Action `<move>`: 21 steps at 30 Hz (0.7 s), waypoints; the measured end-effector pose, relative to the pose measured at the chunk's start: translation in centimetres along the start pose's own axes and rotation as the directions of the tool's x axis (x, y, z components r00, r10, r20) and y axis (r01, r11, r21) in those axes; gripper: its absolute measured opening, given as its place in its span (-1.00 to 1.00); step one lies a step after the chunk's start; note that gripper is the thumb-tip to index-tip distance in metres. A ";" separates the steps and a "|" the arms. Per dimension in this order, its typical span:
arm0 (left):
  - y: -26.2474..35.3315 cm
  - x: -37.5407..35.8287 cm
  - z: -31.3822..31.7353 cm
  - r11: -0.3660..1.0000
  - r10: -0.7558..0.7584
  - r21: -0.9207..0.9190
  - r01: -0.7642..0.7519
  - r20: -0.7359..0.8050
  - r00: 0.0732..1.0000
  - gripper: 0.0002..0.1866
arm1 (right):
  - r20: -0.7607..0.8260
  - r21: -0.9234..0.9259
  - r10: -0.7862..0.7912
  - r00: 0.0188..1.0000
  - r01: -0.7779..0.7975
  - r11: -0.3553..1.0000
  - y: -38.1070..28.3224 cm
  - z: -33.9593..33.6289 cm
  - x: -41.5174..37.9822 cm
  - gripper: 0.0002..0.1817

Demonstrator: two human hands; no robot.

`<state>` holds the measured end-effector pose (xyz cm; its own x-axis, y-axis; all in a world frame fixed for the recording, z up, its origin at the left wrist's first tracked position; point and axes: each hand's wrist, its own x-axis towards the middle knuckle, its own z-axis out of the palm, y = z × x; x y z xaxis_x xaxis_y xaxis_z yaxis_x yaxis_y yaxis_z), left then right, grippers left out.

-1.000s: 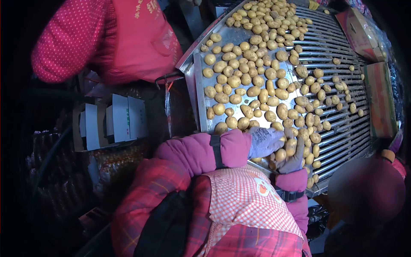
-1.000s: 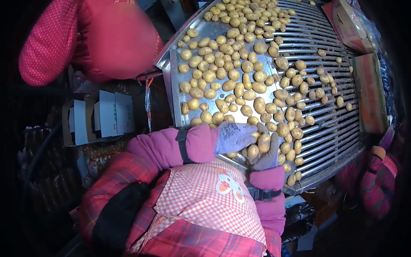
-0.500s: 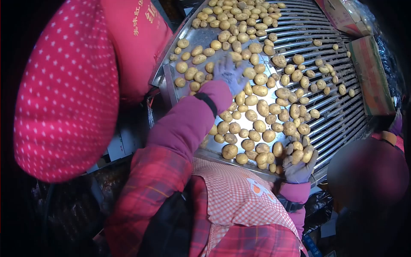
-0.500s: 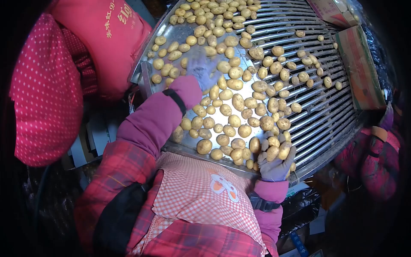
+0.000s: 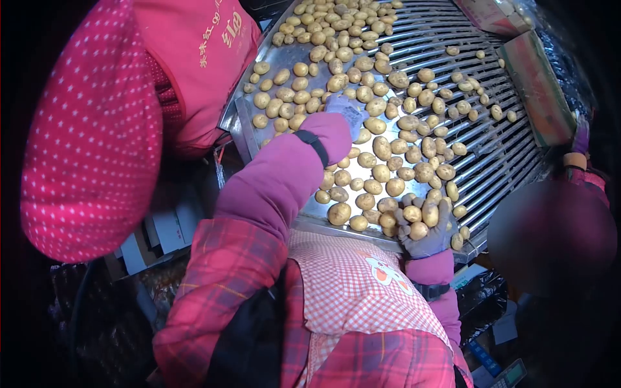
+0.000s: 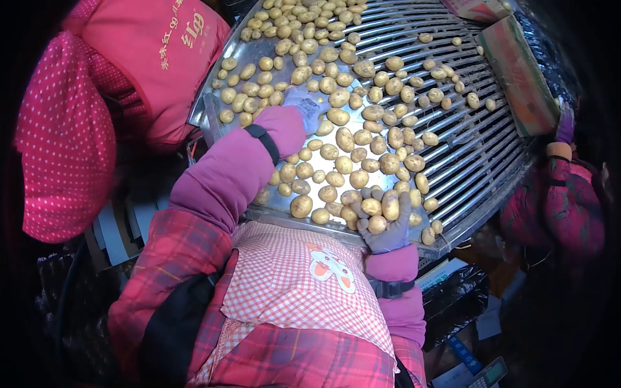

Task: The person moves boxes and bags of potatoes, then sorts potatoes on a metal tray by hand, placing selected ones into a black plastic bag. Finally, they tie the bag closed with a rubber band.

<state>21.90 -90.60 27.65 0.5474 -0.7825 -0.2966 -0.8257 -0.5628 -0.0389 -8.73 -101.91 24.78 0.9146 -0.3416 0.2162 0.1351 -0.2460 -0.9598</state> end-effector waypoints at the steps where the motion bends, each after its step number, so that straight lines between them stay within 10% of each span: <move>1: -0.1 0.0 0.9 0.998 -0.018 -0.060 0.013 -0.090 0.996 -0.66 | -0.008 -0.002 -0.011 1.000 0.011 1.000 -0.6 0.3 0.2 -0.20; 4: -0.5 -1.2 2.4 0.960 -0.040 -0.275 -0.052 -0.319 0.947 -0.68 | 0.053 0.424 0.178 0.983 -0.184 0.887 -2.8 0.6 1.3 -0.41; 6: 1.2 -4.5 2.2 0.641 -0.161 -0.702 -0.310 -0.518 0.840 -0.62 | 0.153 0.661 0.304 0.940 -0.326 0.676 -4.3 0.9 1.1 -0.39; 10: 7.9 -11.3 1.8 0.289 0.073 -0.842 -0.456 -0.456 0.887 -0.62 | 0.232 0.780 0.474 0.850 -0.453 0.431 -6.2 0.0 1.0 -0.32; 11: 10.1 -11.6 3.3 -0.235 0.111 -0.905 -0.355 -0.388 0.915 -0.58 | 0.250 0.794 0.525 0.814 -0.482 0.370 -6.3 -0.3 1.2 -0.31; 12: 10.8 -11.5 5.4 0.371 0.086 -0.743 -0.558 -0.570 0.817 -0.56 | 0.288 0.806 0.562 0.775 -0.513 0.294 -5.8 0.4 1.8 -0.30; 13: 10.0 -13.4 3.2 0.467 0.043 -0.722 -0.510 -0.557 0.829 -0.57 | 0.343 0.810 0.597 0.725 -0.550 0.204 -5.0 1.7 2.2 -0.29; 15: 10.2 -15.7 2.3 0.531 0.067 -0.743 -0.408 -0.443 0.894 -0.54 | 0.439 0.776 0.654 0.616 -0.627 0.069 -3.9 3.1 0.6 -0.28; 20: 8.6 -17.3 2.8 0.541 0.006 -0.767 -0.346 -0.408 0.913 -0.53 | 0.348 0.547 0.592 0.727 -0.671 0.502 -2.0 2.7 0.5 -0.35; 21: 6.4 -18.9 2.4 0.507 0.014 -0.790 -0.344 -0.391 0.920 -0.53 | 0.348 0.700 0.637 0.688 -0.643 0.312 -2.8 3.1 0.8 -0.37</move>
<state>5.89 -78.75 30.70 0.5453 -0.8323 0.0994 -0.4989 -0.2270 0.8364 -7.17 -98.69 27.05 0.8477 -0.0761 -0.5250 -0.2791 0.7775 -0.5635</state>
